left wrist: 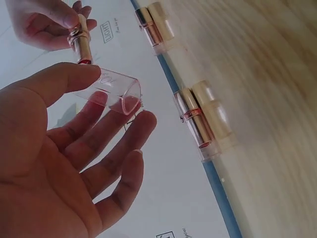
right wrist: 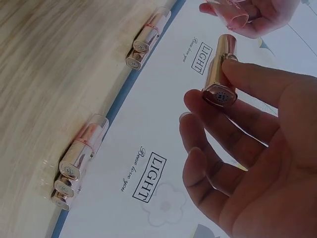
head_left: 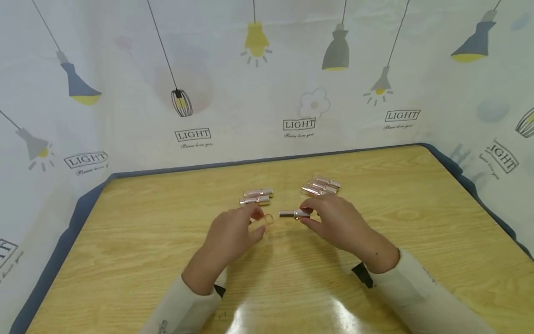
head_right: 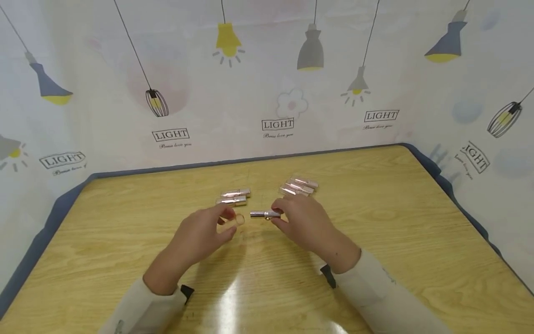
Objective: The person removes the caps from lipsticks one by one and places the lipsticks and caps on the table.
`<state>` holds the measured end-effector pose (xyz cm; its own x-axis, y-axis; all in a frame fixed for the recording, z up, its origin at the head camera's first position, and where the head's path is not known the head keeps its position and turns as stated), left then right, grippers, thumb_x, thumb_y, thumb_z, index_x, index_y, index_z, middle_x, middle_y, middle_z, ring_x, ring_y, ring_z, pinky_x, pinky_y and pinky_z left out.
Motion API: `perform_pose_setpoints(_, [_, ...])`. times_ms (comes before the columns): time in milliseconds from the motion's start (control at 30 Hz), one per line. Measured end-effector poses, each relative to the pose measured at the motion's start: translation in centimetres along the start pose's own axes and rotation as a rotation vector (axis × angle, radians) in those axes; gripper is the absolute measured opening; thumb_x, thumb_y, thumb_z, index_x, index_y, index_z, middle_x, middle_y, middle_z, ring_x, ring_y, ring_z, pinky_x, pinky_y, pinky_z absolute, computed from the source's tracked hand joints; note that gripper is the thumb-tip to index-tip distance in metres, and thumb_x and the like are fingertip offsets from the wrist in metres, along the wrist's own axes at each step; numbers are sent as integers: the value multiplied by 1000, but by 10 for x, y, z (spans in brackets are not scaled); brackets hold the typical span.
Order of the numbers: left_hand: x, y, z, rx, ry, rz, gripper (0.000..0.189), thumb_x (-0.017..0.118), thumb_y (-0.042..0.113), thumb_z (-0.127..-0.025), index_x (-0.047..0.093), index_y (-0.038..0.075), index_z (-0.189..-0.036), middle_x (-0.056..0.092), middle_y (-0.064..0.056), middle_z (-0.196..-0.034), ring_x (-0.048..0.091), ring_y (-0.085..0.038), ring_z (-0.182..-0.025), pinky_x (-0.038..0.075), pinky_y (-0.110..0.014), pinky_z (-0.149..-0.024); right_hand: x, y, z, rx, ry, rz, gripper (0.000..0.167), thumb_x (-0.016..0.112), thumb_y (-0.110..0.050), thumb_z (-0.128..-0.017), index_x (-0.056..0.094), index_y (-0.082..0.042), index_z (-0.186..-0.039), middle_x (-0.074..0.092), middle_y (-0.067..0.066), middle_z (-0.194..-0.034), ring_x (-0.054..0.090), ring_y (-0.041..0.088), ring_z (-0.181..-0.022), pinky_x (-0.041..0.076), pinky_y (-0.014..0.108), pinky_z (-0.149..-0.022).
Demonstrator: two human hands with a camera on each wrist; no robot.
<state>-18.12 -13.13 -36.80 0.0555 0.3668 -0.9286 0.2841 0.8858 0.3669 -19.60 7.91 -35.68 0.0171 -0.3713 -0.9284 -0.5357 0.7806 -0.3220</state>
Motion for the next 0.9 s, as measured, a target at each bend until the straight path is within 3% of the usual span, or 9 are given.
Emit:
perform_pose_setpoints(100, [2,-1,-1,8,15,19,24,79,32,-87,68,20,-105,70,3,-109,66,-15,-89,53,-34,-72,1,0,-1,-4,0,-5,15,77,-22,-89,73,-13,-100,72,-3,-95,66,15,-85,53,33,-72])
perform_pose_setpoints(367, [8,-5,-7,-12,-9,59,24,79,30,-86,69,18,-103,70,2,-93,60,-13,-74,48,-32,-65,2,2,-3,35,0,-42,11,76,-22,-90,71,-15,-97,70,-4,-90,58,8,-73,47,27,-64])
perform_pose_setpoints(900, [19,-13,-9,-86,-65,6,21,78,28,-88,70,17,-103,75,5,-94,70,-16,-85,52,-35,-70,5,2,-2,117,-44,-93,15,71,-24,-94,64,-17,-105,70,-6,-93,63,11,-81,52,29,-67])
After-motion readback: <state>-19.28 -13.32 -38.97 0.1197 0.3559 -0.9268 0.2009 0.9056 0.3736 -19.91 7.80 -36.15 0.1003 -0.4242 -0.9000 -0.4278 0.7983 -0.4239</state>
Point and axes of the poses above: each hand's wrist, its own z-axis away from the middle knuckle, its own x-axis out of the palm, y = z × x, the point moved 4 cm from there along -z, towards the middle knuckle
